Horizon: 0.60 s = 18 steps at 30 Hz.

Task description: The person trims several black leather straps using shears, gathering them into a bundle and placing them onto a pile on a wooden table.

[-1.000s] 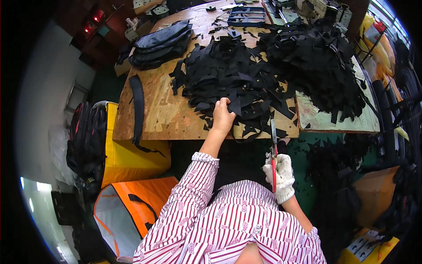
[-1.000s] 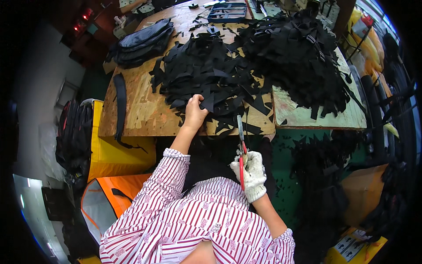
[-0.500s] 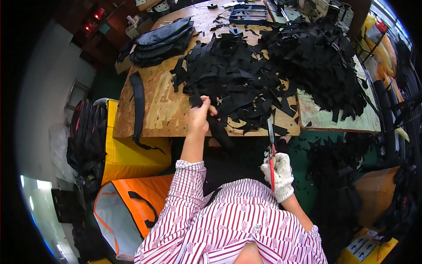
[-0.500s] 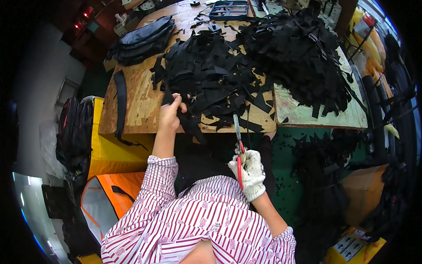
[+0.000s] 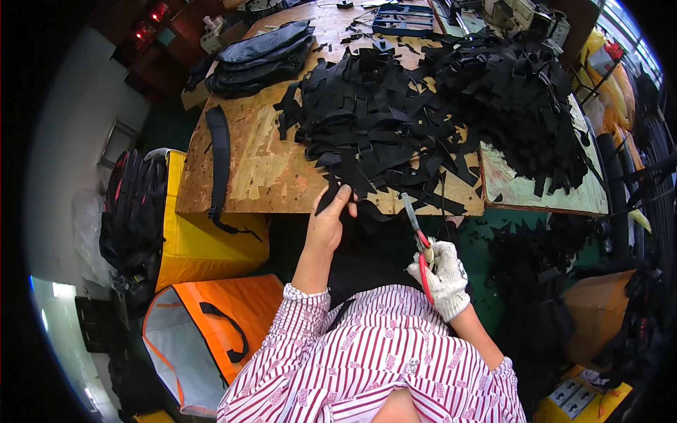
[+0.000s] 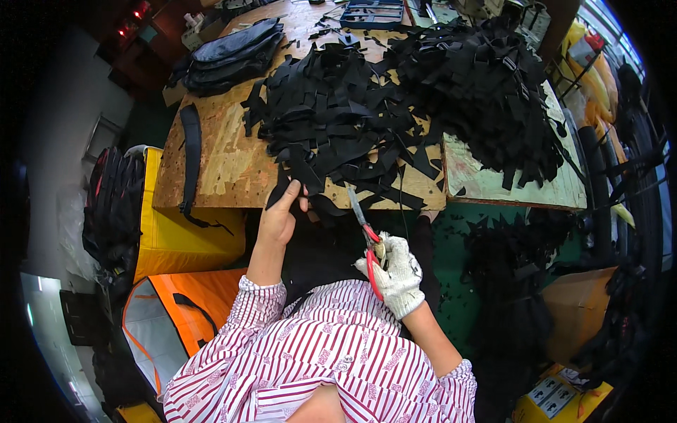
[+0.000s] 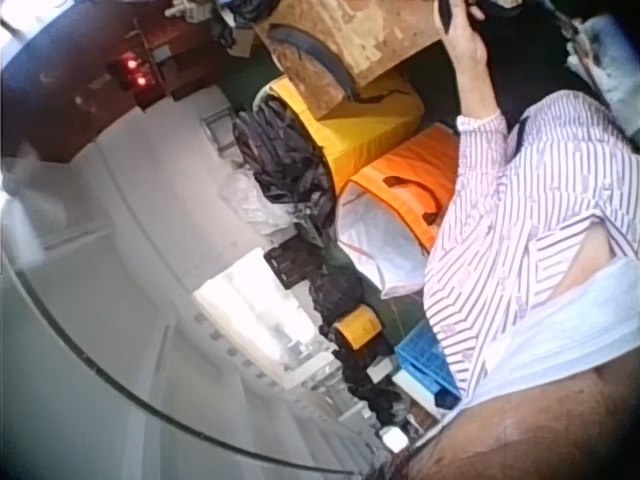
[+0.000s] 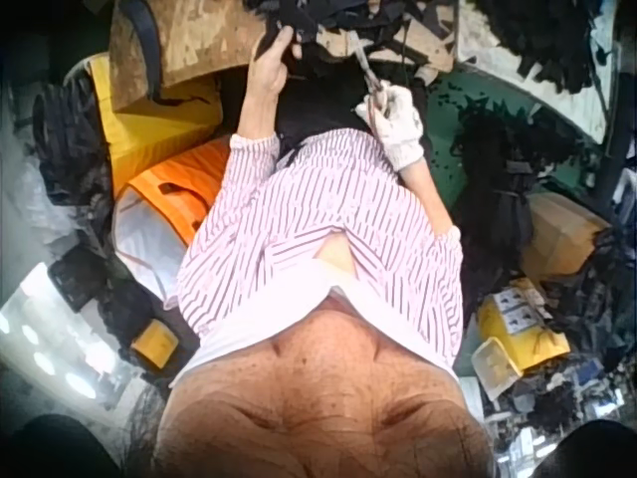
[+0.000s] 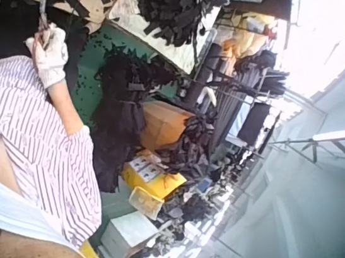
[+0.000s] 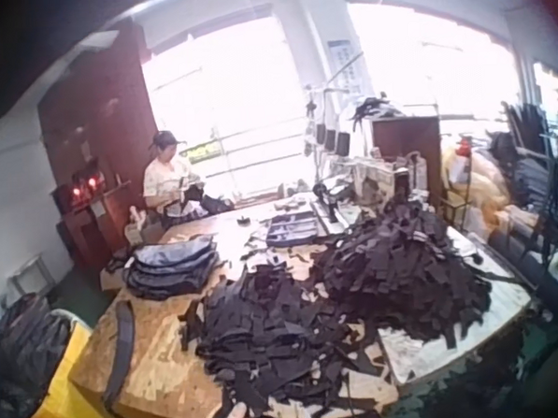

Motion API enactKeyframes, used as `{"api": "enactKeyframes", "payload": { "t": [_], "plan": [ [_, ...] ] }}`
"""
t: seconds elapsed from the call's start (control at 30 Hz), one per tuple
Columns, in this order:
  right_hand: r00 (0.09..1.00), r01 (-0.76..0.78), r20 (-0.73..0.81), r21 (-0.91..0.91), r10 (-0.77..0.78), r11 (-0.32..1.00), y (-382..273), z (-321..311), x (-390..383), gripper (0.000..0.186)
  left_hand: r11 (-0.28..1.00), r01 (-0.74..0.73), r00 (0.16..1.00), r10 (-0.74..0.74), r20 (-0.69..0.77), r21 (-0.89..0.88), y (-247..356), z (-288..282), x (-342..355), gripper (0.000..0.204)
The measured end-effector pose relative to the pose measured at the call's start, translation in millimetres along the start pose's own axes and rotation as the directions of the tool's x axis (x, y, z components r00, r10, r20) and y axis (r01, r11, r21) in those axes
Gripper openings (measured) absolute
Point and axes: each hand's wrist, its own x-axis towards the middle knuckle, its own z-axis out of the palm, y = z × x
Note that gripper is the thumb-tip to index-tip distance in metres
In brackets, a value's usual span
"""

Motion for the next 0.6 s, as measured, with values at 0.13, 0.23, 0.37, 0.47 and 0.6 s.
{"api": "enactKeyframes", "payload": {
  "t": [0.13,0.23,0.37,0.47,0.6],
  "plan": [
    [0.998,0.033,0.050,-0.180,-0.024,0.983,-3.6,5.6,8.1,0.062,0.996,0.036,0.999,-0.039,0.030,0.081,0.6,3.4,-14.6,0.021],
    [0.998,0.053,0.056,-0.237,-0.041,0.970,-2.0,8.6,9.9,0.066,0.997,0.048,0.998,-0.050,0.032,0.056,-3.2,3.9,-19.2,0.019],
    [0.996,0.049,0.084,-0.225,-0.031,0.973,-8.8,7.4,10.6,0.069,0.994,0.081,0.997,-0.082,0.009,0.073,-16.3,5.9,-26.7,0.015],
    [0.996,0.068,0.076,-0.253,-0.050,0.965,-12.8,6.9,10.9,0.070,0.986,0.081,0.993,-0.092,0.073,0.145,-27.3,3.5,-33.7,0.011],
    [0.998,0.066,-0.003,-0.252,-0.070,0.966,-3.0,10.6,11.8,0.070,0.966,0.078,0.984,-0.114,0.137,0.245,-31.1,17.3,-42.3,0.019]
  ]
}}
